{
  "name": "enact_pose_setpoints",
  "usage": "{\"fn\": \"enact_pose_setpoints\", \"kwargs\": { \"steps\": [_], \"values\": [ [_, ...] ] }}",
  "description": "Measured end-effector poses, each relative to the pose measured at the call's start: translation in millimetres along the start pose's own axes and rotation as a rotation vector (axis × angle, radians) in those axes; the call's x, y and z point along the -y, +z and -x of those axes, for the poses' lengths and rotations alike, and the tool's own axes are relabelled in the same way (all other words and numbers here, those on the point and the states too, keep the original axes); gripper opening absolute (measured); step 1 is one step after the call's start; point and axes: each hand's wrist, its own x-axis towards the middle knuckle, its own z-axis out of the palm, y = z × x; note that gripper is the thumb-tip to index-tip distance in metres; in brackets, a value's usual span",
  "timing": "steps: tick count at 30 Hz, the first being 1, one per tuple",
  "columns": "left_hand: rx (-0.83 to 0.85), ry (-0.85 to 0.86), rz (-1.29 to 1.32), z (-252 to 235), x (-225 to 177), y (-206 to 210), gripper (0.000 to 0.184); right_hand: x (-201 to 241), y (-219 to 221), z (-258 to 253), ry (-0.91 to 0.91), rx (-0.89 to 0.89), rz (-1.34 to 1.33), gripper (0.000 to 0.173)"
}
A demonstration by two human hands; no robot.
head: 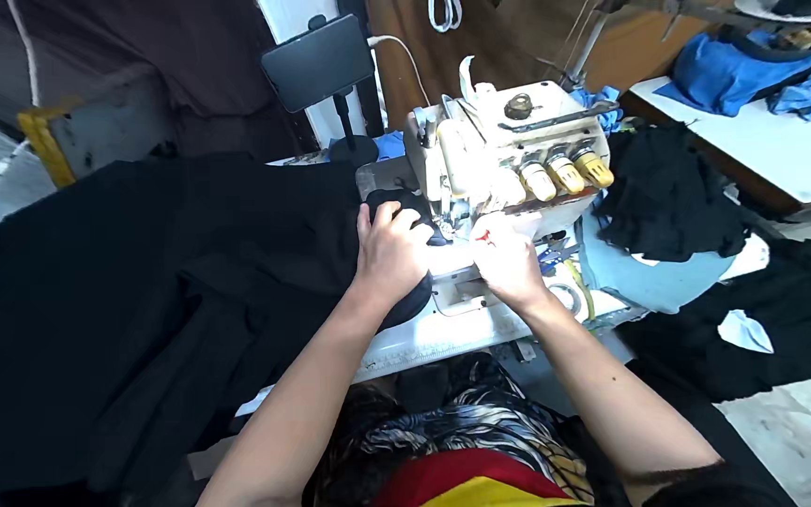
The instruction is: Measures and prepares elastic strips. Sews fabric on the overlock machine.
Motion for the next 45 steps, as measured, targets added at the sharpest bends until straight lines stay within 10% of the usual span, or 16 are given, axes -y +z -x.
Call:
{"fn": "enact_pose_setpoints", "kwargs": {
  "steps": [17, 21, 27, 33, 41, 45],
  "values": [
    [0.325, -0.508, -0.026, 30, -39, -49, 0.018, 10, -25, 40, 0.187, 0.079, -0.080, 0.028],
    [0.622, -0.310, 0.181, 34, -73, -54, 0.029, 15, -28, 47, 0.004, 0.253, -0.228, 0.052],
    [0.496, -0.075, 0.314, 9, -88, 12, 0.020, -2, -29, 16, -0.039, 0.113, 0.097, 0.031],
    [0.364, -0.227, 0.615, 28, -80, -19, 0.020, 4, -46, 64, 0.191, -0.051, -0.282, 0.033],
    [0.358, -0.403, 1.114, 40, -70, -41, 0.073, 64, -49, 129, 0.170, -0.020, -0.698, 0.016],
    [0.335, -0.390, 1.026, 41, -84, -45, 0.041, 76, -43, 122, 0.091, -0.063, -0.470, 0.027]
  ]
}}
